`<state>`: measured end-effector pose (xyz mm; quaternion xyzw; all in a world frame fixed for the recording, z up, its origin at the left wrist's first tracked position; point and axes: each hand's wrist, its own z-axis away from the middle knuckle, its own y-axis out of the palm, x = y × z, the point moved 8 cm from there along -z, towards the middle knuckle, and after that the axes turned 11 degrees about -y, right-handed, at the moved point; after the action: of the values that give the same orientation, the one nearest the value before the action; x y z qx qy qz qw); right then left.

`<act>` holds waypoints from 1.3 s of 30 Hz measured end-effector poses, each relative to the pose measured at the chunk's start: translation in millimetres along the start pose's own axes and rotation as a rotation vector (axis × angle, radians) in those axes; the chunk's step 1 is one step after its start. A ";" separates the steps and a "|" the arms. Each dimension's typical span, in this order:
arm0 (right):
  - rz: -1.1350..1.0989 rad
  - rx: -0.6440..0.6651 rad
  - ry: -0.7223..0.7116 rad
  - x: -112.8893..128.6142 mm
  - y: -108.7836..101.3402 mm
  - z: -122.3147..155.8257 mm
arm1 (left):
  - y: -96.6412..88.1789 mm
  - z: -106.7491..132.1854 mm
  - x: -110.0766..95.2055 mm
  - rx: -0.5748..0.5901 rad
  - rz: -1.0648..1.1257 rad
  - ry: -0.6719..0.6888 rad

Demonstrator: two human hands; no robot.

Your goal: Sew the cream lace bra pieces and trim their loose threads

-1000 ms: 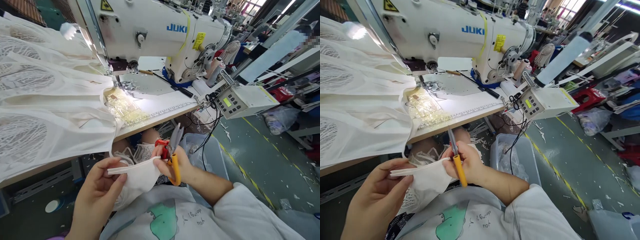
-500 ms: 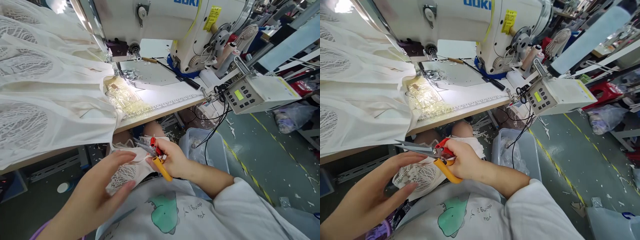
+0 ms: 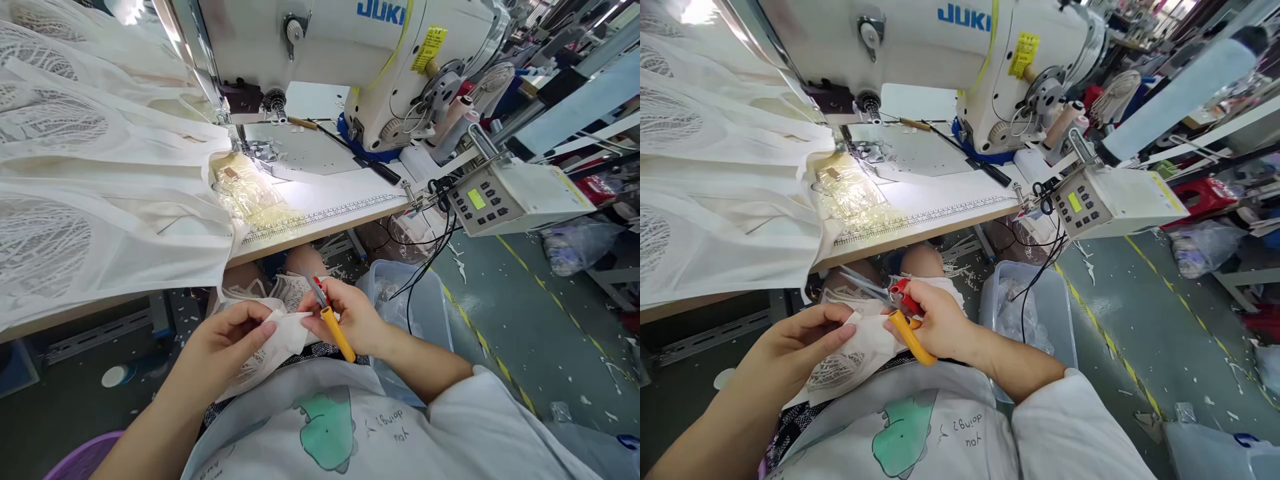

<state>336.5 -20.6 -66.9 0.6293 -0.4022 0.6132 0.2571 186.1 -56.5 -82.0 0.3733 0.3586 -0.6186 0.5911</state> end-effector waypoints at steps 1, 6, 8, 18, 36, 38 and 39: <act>0.014 -0.004 -0.001 0.1 -0.2 -0.2 | -1.2 -0.2 2.6 -0.012 0.039 -0.025; 0.041 -0.002 0.012 2.5 -1.3 -1.8 | -1.6 -2.7 12.3 -0.015 0.164 -0.107; 0.040 0.068 0.008 4.9 -4.5 -5.3 | 1.5 -3.5 12.5 0.012 0.176 -0.114; 0.538 0.926 -0.036 3.9 -18.8 -4.4 | 17.1 1.7 3.1 0.097 0.190 -0.119; 0.840 0.957 0.119 8.9 -20.8 3.2 | 22.1 -2.7 0.7 0.095 0.166 -0.218; 0.809 0.941 0.129 7.4 -21.1 3.3 | 22.3 -3.7 1.4 0.101 0.164 -0.216; 0.796 0.925 0.138 6.2 -21.4 3.3 | 22.3 -4.2 1.8 0.102 0.166 -0.214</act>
<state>355.5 -12.8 -57.6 0.4361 -0.2809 0.8126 -0.2658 208.4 -54.6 -85.6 0.3630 0.2293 -0.6214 0.6554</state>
